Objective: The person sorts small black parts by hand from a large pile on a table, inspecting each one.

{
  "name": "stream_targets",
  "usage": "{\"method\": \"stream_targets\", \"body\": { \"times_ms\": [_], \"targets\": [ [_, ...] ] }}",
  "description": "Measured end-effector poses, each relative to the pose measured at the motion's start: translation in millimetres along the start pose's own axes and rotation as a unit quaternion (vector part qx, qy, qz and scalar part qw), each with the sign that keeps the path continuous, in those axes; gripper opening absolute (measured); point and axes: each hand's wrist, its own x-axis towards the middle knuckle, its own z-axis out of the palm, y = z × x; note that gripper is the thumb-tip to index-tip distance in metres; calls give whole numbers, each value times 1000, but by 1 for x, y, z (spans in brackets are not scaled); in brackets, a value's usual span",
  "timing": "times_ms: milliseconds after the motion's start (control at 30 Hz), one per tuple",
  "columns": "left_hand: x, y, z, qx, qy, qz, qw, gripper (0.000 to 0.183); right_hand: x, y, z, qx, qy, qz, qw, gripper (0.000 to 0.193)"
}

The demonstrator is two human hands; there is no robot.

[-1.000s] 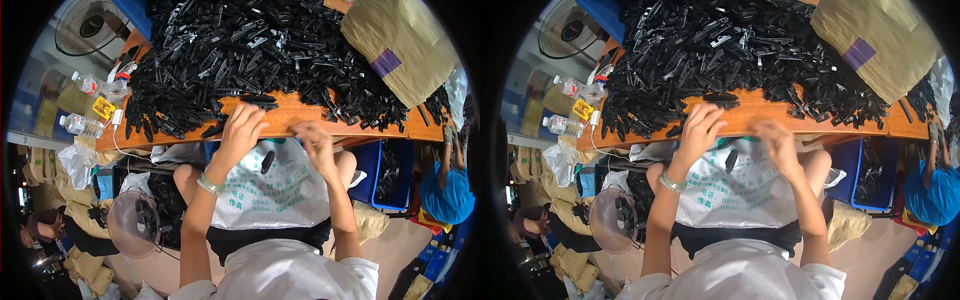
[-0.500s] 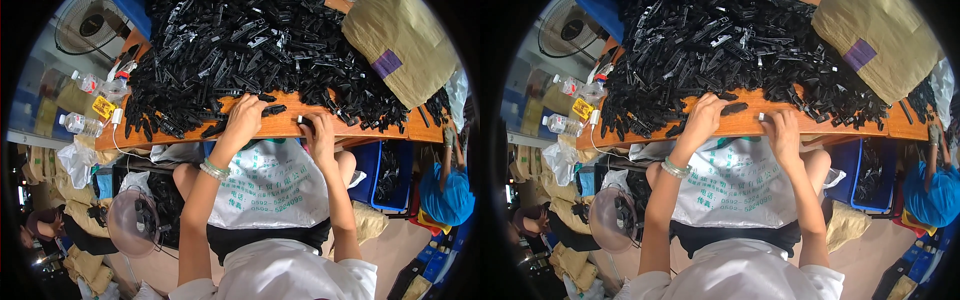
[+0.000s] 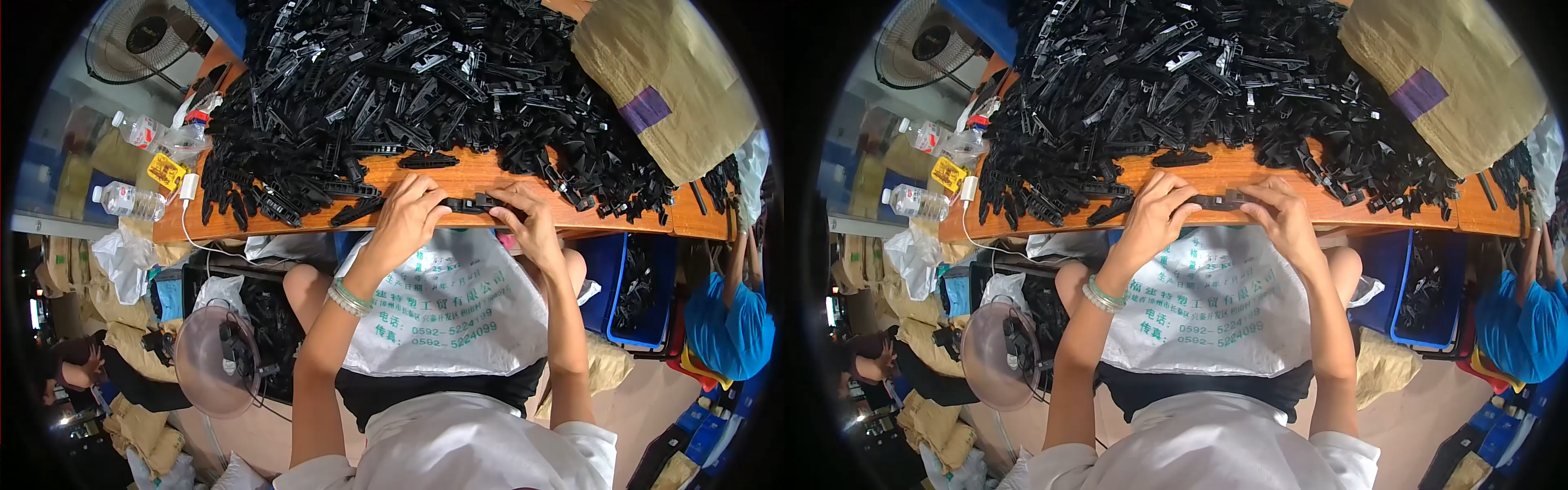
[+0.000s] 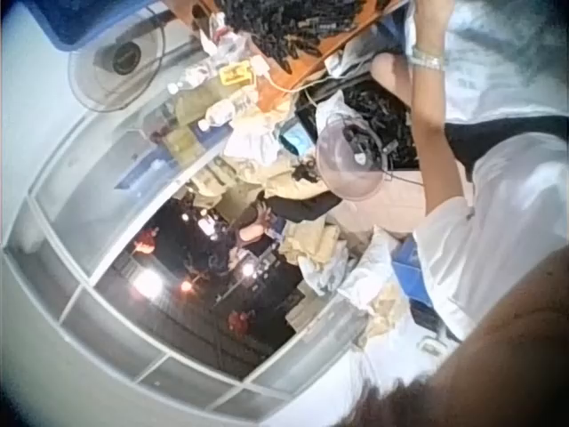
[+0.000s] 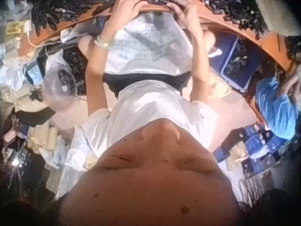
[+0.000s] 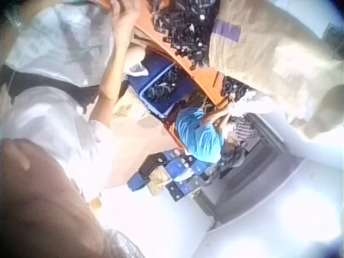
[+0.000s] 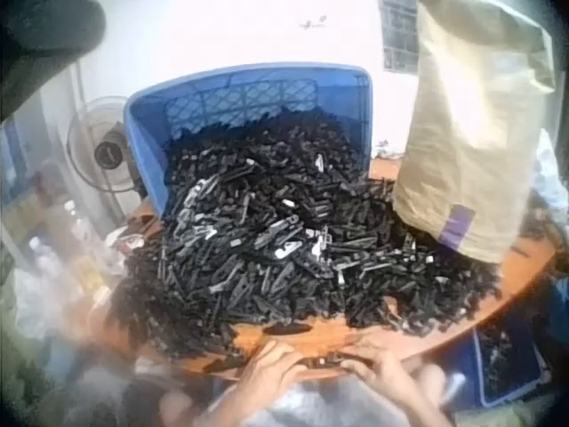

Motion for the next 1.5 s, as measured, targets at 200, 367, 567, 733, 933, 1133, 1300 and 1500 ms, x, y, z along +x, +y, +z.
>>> {"method": "stream_targets", "body": {
  "times_ms": [200, 367, 567, 733, 933, 1133, 1300, 1500],
  "targets": [
    [-1, -1, 4, -16, 13, 7, 1000, 16, -1, 3, 2, 23, -21, 8, 999, 27],
    [-2, 0, 12, -29, 21, 23, 999, 15, 6, -2, 16, 0, -14, -34, 999, 28],
    [3, -1, 2, -85, 1, 66, 994, 26, -6, -2, 6, 58, -96, -28, 993, 18],
    [27, 3, 14, 143, 44, -21, 989, 28, 11, 12, -7, -255, 227, -95, 935, 16],
    [4, 1, 31, 162, 81, 58, 982, 7, 16, 20, -4, -340, 192, -126, 912, 16],
    [10, 9, 19, 165, 140, 0, 976, 17, 18, 14, -7, -296, 202, -143, 922, 15],
    [5, 8, 13, 139, 78, -63, 985, 25, 22, 10, -8, -296, 141, -96, 940, 18],
    [11, 26, -2, 47, -51, -191, 979, 26, 21, 3, -8, -186, 113, -48, 975, 16]
  ]
}}
